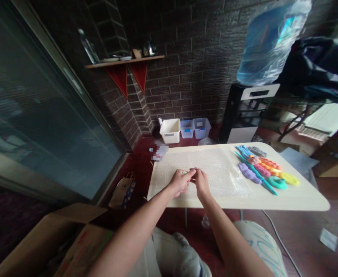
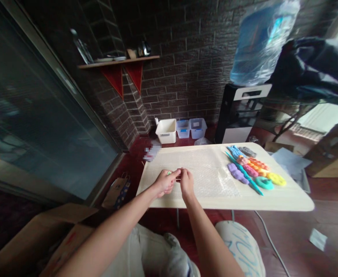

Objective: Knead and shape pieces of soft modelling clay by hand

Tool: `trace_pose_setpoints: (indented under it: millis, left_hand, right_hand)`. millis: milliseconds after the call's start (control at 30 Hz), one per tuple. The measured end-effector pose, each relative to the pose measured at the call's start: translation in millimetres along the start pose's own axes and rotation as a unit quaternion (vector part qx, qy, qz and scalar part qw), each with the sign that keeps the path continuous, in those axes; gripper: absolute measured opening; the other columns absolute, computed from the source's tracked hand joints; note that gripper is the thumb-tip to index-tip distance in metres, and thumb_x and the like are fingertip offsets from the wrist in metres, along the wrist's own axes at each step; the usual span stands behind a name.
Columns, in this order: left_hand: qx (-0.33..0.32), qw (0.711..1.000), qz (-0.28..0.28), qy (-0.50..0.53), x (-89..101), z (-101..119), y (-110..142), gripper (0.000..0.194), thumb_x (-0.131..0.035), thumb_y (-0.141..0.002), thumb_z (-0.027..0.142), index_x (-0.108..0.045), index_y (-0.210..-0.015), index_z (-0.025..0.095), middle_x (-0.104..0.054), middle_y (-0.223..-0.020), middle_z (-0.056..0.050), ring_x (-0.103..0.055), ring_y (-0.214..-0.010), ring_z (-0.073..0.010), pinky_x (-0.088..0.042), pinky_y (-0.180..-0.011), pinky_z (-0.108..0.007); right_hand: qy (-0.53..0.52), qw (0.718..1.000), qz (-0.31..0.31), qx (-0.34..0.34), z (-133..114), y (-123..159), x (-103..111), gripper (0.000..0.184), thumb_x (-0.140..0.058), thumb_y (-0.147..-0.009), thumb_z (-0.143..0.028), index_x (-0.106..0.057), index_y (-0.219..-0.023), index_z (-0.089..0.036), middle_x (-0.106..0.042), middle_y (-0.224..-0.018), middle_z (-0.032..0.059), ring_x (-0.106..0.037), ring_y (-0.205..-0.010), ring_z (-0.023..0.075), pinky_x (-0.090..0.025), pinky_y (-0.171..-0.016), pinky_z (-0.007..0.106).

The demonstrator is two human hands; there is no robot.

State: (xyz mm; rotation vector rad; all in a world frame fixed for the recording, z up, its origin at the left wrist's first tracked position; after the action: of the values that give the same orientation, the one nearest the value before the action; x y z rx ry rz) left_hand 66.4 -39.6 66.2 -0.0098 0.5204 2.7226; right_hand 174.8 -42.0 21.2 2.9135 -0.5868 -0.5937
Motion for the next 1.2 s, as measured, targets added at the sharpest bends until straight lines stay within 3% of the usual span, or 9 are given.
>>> trace_pose_setpoints:
  millis: [133,300,467,600,733,833,967,1067,1200]
  left_hand:
    - [0.01,1.0,0.019,-0.004,-1.8,15,8,0.064,-0.076,-0.079,0.07,-0.036,-0.058,0.025,-0.027,-0.039,0.012,-0.02,-0.029,-0.0042,-0.012,-0.033,-0.021]
    - [0.005,0.998,0.05,0.031,15.7,18,17,0.058,-0.078,-0.08,0.062,-0.039,-0.06,0.023,-0.029,-0.042,0.011,-0.023,-0.031,-0.0044,-0.013,-0.035,-0.021]
    - [-0.01,0.993,0.034,0.112,27.7,-4,15,0.036,-0.076,-0.081,0.05,-0.058,-0.078,0.019,-0.055,-0.059,0.003,-0.048,-0.044,-0.0094,-0.036,-0.043,-0.022]
    - [-0.029,0.985,-0.001,0.171,27.6,-15,-3,0.036,-0.068,-0.086,0.052,-0.068,-0.089,0.015,-0.065,-0.072,-0.003,-0.059,-0.058,-0.0128,-0.046,-0.055,-0.025]
    - [-0.07,0.98,0.001,0.184,28.5,-16,-24,0.044,-0.071,-0.087,0.055,-0.065,-0.068,0.015,-0.062,-0.063,-0.002,-0.052,-0.051,-0.0087,-0.037,-0.049,-0.022]
    - [-0.079,0.98,0.029,0.181,30.1,-14,-35,0.057,-0.072,-0.088,0.055,-0.049,-0.051,0.019,-0.043,-0.043,0.004,-0.037,-0.037,-0.0058,-0.024,-0.041,-0.022]
    - [-0.06,0.984,0.04,0.165,33.0,-13,-46,0.062,-0.071,-0.088,0.059,-0.037,-0.05,0.023,-0.032,-0.04,0.008,-0.027,-0.031,-0.0047,-0.019,-0.036,-0.022]
    - [-0.013,0.984,0.058,0.167,34.1,-17,-58,0.062,-0.072,-0.085,0.063,-0.037,-0.052,0.024,-0.03,-0.041,0.009,-0.024,-0.03,-0.0045,-0.017,-0.033,-0.022]
    - [0.038,0.979,0.048,0.195,26.6,-20,-74,0.065,-0.073,-0.083,0.068,-0.034,-0.054,0.025,-0.026,-0.042,0.01,-0.02,-0.031,-0.0044,-0.013,-0.032,-0.021]
  right_hand:
    - [-0.046,0.999,0.004,-0.022,-9,0,7,0.033,-0.063,-0.078,-0.051,-0.07,-0.077,-0.019,-0.072,-0.067,0.0047,-0.065,-0.058,0.0176,-0.049,-0.057,0.029]
    - [-0.066,0.997,-0.006,-0.047,-19,-4,10,0.032,-0.062,-0.081,-0.049,-0.072,-0.078,-0.019,-0.073,-0.068,0.0053,-0.066,-0.06,0.0181,-0.049,-0.058,0.03]
    - [-0.035,0.998,-0.02,-0.054,-14,-5,9,0.03,-0.063,-0.081,-0.049,-0.071,-0.08,-0.02,-0.072,-0.07,0.0032,-0.067,-0.062,0.0183,-0.05,-0.061,0.031]
    - [0.011,0.999,-0.018,-0.046,-6,-11,8,0.03,-0.065,-0.082,-0.051,-0.07,-0.083,-0.021,-0.075,-0.076,0.0037,-0.069,-0.068,0.0202,-0.053,-0.067,0.033]
    - [0.05,0.998,-0.029,-0.036,-1,-26,-5,0.032,-0.064,-0.084,-0.054,-0.07,-0.081,-0.022,-0.076,-0.075,0.0044,-0.07,-0.071,0.0222,-0.054,-0.071,0.036]
    - [0.057,0.996,-0.065,-0.026,1,-36,-20,0.033,-0.062,-0.087,-0.053,-0.072,-0.083,-0.022,-0.078,-0.08,0.0054,-0.073,-0.079,0.024,-0.055,-0.077,0.037]
    - [0.032,0.995,-0.094,-0.021,8,-41,-26,0.034,-0.057,-0.092,-0.052,-0.071,-0.084,-0.023,-0.079,-0.087,0.0051,-0.073,-0.085,0.0245,-0.056,-0.077,0.037]
    - [0.018,0.992,-0.124,-0.019,15,-45,-19,0.032,-0.057,-0.095,-0.049,-0.074,-0.087,-0.024,-0.078,-0.089,0.0047,-0.072,-0.086,0.0235,-0.055,-0.078,0.037]
    - [0.021,0.993,-0.11,-0.026,22,-52,-8,0.03,-0.056,-0.097,-0.048,-0.074,-0.092,-0.025,-0.078,-0.095,0.0039,-0.071,-0.091,0.0234,-0.055,-0.078,0.036]
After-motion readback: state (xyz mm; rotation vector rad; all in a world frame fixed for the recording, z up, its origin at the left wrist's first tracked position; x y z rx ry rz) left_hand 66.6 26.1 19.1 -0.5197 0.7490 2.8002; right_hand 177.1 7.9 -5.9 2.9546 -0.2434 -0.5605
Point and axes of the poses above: each hand's wrist, its own y-axis away from the middle knuckle, its own x-axis out of the back of the hand, z = x × y, the point moved 1 cm from there along -y, towards the middle knuckle
